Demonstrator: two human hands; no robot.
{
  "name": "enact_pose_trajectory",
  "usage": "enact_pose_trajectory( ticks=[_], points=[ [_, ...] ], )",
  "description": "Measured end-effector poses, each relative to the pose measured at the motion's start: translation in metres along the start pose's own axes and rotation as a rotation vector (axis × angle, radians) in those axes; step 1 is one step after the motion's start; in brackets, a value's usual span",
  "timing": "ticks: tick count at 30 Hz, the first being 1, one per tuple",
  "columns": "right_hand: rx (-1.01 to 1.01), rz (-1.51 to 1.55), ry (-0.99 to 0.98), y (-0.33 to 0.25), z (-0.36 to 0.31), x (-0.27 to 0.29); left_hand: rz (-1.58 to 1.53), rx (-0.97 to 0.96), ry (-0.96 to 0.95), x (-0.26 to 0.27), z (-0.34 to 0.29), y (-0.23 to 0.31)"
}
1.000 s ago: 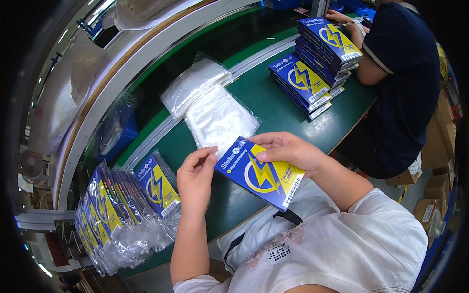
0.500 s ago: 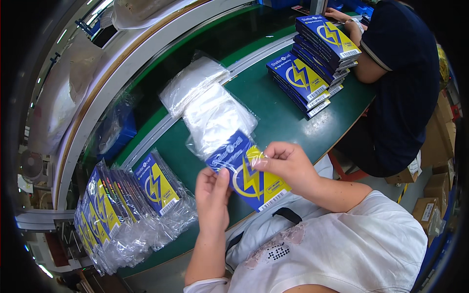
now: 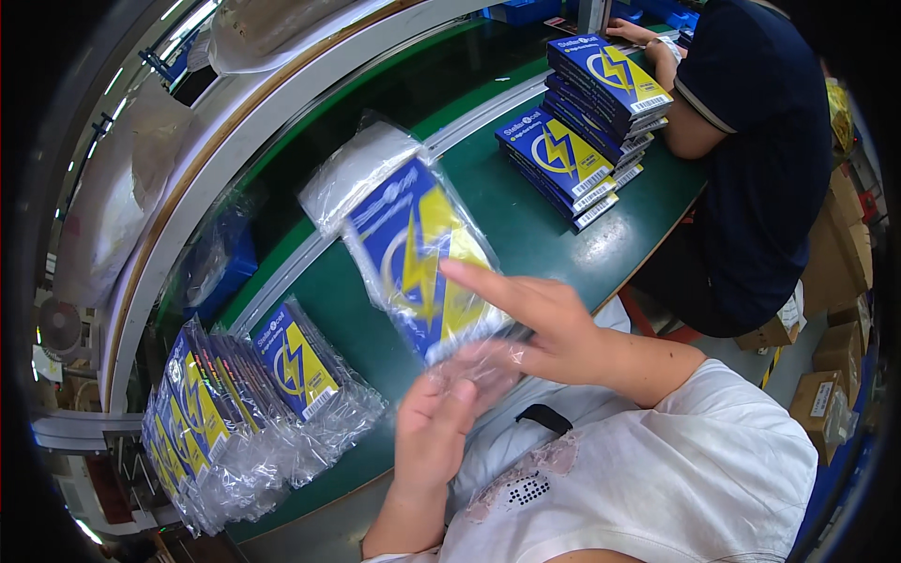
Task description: The person repeatedly picks up small blue and yellow boxes labeled 'Stellar Cell' and places them into clear plastic bags. The person then places the packaged items into a larger clear plastic bag on the table. The task is performed in a repetitive, one-at-a-time manner on a green workbench.
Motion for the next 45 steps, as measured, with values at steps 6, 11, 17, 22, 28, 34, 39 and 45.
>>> enact_pose_trajectory(
  ticks=[6, 11, 17, 22, 28, 34, 39, 45],
  points=[
    [0.209, -0.023, 0.169, -0.025, -0.003, 0.024, 0.109, 0.082, -0.078, 0.0, 0.012, -0.003],
    [0.213, 0.199, -0.325, -0.031, -0.011, -0.038, -0.317, 0.238, 0.05, 0.0, 0.013, 0.001],
    [0.107, -0.075, 0.01, 0.009, 0.019, 0.006, 0.487, -0.461, 0.544, 0.049, -0.003, 0.061],
    [-0.165, -0.848, 0.305, 0.082, 0.048, 0.081, 1.769, -0.41, 0.62, 0.074, -0.005, 0.084],
    [-0.386, -1.11, -0.042, 0.107, 0.032, 0.065, 1.932, -0.416, 0.59, 0.06, 0.005, 0.077],
    [-0.422, -1.009, -0.003, 0.114, 0.028, 0.067, 1.882, -0.562, -0.04, 0.01, 0.055, 0.052],
    [-0.359, -1.039, -0.042, 0.094, 0.019, 0.044, 1.921, -0.569, -0.133, 0.026, 0.081, 0.037],
    [-0.284, -0.825, 0.043, 0.083, 0.011, 0.028, 1.745, -0.554, -0.047, 0.036, 0.091, 0.039]
  ],
)
Point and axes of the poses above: each hand's wrist, its own z-axis towards the middle knuckle, its own x-axis out of the back of the hand, y = z × x, the point moved 5 cm from there along z, towards the middle knuckle, and after that the axes turned 4 degrees about -x, right-handed, at the moved point
